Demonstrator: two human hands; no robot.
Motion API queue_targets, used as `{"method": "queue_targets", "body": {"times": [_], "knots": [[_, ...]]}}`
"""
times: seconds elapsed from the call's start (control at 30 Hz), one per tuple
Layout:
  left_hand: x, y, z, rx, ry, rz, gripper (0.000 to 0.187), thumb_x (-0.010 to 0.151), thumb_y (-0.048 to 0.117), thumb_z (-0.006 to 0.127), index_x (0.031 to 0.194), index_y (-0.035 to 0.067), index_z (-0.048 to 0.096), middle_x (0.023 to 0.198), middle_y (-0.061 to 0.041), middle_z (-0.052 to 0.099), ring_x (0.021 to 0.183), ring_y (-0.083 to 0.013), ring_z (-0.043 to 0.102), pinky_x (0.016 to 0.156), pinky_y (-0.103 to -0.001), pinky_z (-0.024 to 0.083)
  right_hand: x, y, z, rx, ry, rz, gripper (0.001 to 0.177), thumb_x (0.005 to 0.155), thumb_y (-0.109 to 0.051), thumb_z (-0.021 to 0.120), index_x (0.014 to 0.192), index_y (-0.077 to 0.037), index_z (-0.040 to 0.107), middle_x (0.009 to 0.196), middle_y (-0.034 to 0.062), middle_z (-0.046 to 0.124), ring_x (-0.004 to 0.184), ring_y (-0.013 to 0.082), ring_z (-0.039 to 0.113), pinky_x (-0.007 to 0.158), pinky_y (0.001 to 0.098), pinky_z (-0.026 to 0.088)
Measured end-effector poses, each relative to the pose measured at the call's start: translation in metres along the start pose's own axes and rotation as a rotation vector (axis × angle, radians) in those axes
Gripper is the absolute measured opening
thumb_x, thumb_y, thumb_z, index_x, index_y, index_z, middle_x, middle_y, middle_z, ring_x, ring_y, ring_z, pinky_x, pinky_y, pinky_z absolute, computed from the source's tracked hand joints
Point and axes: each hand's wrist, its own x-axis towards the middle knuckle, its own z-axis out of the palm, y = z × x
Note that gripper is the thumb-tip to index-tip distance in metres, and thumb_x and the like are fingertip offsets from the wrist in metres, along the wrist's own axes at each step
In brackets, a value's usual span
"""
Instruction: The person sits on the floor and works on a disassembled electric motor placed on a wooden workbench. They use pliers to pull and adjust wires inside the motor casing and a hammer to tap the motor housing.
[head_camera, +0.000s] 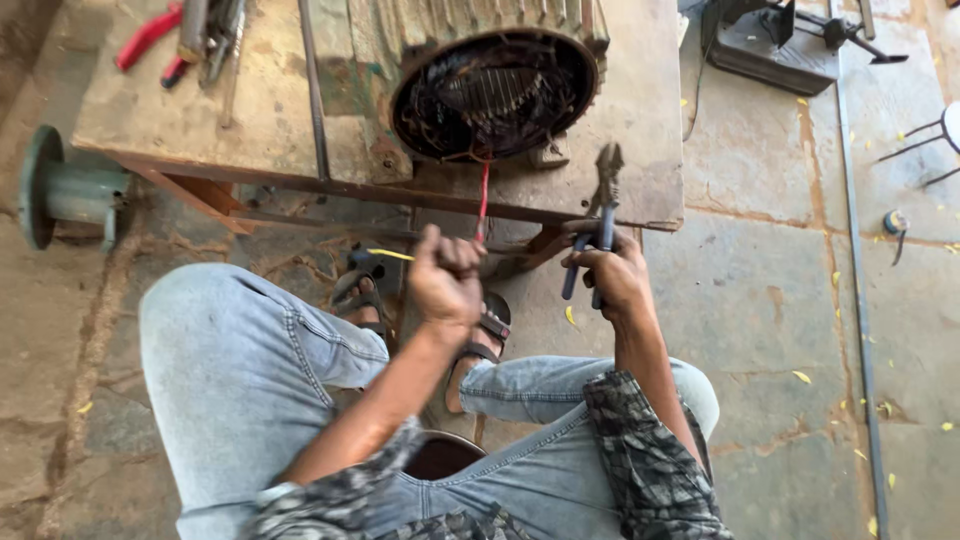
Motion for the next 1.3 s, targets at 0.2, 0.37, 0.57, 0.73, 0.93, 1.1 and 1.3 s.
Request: {"method": "queue_targets", "body": {"times": [0.2,0.37,0.57,0.73,0.93,1.1,1.3], "knots": [[-0.018,0.089,0.002,0.088,0.025,-0.033,0.052,0.106,0.045,0.05,0.064,0.014,0.042,0.06,0.0,0.034,0.059,-0.0184,0.035,0.08,-0.041,0.043,-0.018,-0.011,0.022,-0.156,-0.205,0.109,0.041,0.081,0.001,0.06,0.118,-0.011,0.074,0.101,0.0087,0.076,0.08,0.0147,0.073,0.064,0.0284,0.059],[0.0,0.113,-0.068,0.281,0.419,-0.134,0.038,0.103,0.043,0.049,0.082,0.012,0.056,0.066,-0.002,0.053,0.064,-0.0193,0.051,0.071,-0.041,0.042,-0.013,0.003,0.044,-0.276,-0.164,0.166,0.031,0.089,-0.009,0.068,0.119,-0.005,0.073,0.093,0.0105,0.073,0.073,0.0155,0.063,0.059,0.0322,0.048],[0.011,0.076,-0.132,1.251,0.572,-0.032,0.033,0.094,0.016,0.074,0.114,-0.002,0.055,0.088,-0.014,0.065,0.081,-0.0356,0.063,0.079,-0.056,0.045,-0.01,0.008,0.049,-0.311,-0.196,0.001,0.039,0.083,-0.01,0.074,0.121,-0.007,0.072,0.081,0.0035,0.067,0.067,0.0091,0.063,0.058,0.0272,0.05],[0.007,0.049,-0.065,1.974,0.029,0.757,0.039,0.097,0.024,0.069,0.13,0.004,0.063,0.117,-0.022,0.075,0.112,-0.0424,0.071,0.1,-0.052,0.053,-0.022,-0.021,0.042,-0.538,-0.139,0.169,0.051,0.078,-0.004,0.067,0.126,-0.02,0.076,0.076,0.0073,0.065,0.055,0.0155,0.051,0.048,0.0336,0.04],[0.068,-0.01,0.002,1.808,0.073,0.065,0.036,0.102,0.036,0.053,0.101,0.005,0.072,0.086,-0.012,0.075,0.078,-0.0288,0.072,0.076,-0.046,0.052,-0.011,-0.016,0.04,-0.443,-0.06,0.102,0.052,0.073,0.0,0.065,0.121,-0.016,0.075,0.088,-0.0022,0.073,0.059,0.0103,0.057,0.052,0.029,0.047],[0.077,-0.034,0.015,1.925,0.111,0.193,0.028,0.102,0.029,0.053,0.105,0.007,0.071,0.078,-0.012,0.072,0.07,-0.0346,0.069,0.063,-0.05,0.052,-0.012,-0.014,0.029,-0.475,-0.041,0.167,0.046,0.078,0.0,0.066,0.121,-0.012,0.078,0.088,0.0145,0.068,0.063,0.0155,0.054,0.057,0.0321,0.043],[0.082,-0.022,0.012,1.764,-0.034,0.323,0.029,0.094,0.029,0.063,0.088,0.005,0.076,0.084,-0.024,0.072,0.083,-0.0458,0.068,0.072,-0.052,0.052,-0.008,-0.026,0.019,-0.422,-0.17,-0.017,0.051,0.069,0.005,0.066,0.116,-0.012,0.077,0.094,0.0051,0.075,0.081,0.0141,0.063,0.072,0.0294,0.052]]}}
